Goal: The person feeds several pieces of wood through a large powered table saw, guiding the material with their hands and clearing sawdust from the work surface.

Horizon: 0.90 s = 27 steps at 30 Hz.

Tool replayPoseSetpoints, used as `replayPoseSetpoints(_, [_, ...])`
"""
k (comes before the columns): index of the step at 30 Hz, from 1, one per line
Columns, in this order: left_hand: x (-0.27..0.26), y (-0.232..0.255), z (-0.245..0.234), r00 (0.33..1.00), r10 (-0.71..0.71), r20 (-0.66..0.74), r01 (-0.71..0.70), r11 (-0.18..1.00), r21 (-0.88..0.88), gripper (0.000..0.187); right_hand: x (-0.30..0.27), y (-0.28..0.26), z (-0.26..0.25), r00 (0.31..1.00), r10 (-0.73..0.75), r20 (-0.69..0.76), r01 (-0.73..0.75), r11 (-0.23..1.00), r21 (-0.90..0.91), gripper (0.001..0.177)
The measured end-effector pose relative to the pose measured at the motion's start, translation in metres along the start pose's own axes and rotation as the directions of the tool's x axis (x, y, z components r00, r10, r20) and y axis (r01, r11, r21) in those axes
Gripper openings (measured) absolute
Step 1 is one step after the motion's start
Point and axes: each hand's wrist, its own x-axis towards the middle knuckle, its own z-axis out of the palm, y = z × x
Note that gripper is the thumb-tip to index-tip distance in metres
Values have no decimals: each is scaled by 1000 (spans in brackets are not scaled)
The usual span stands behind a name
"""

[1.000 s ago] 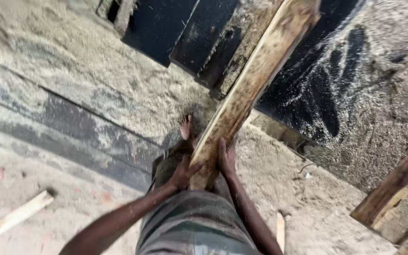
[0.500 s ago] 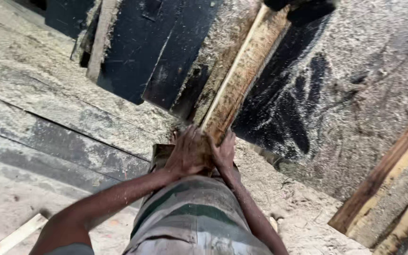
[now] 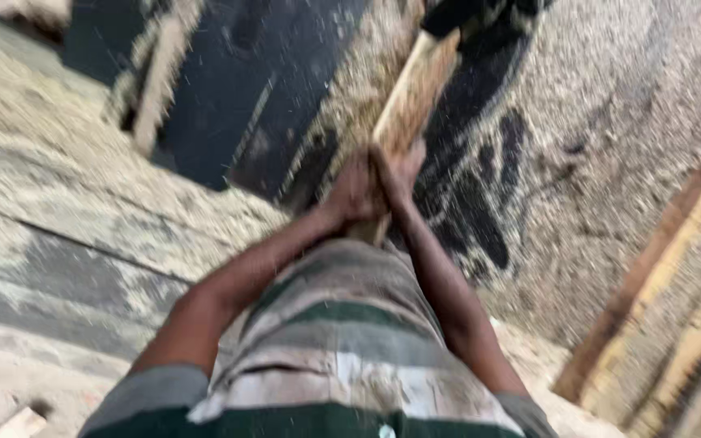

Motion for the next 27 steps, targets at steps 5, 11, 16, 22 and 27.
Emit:
replayPoseSetpoints(5, [42, 1, -15, 958, -238, 161, 226, 970, 87, 138, 75, -13, 23, 998, -47, 49, 51, 995, -81, 138])
replayPoseSetpoints(11, [-17, 44, -58, 940, -286, 186, 259, 954, 152, 145, 44, 7, -7, 951, -143, 273, 147, 989, 6, 83])
replayPoseSetpoints(16, [-116, 47, -14, 929, -369, 38, 356, 915, 191, 89, -74, 66, 14, 998, -4, 62, -15, 951, 308, 80])
replayPoseSetpoints(22, [-112, 38, 6, 959, -263, -107, 277, 950, 146, 77, -93, 42, 32, 954, -193, -231, 237, 955, 180, 67])
replayPoseSetpoints(27, [-90, 13, -4, 989, -117, -89, 140, 936, 323, 73, -58, 46, 52, 907, -276, -317, 351, 912, 212, 58])
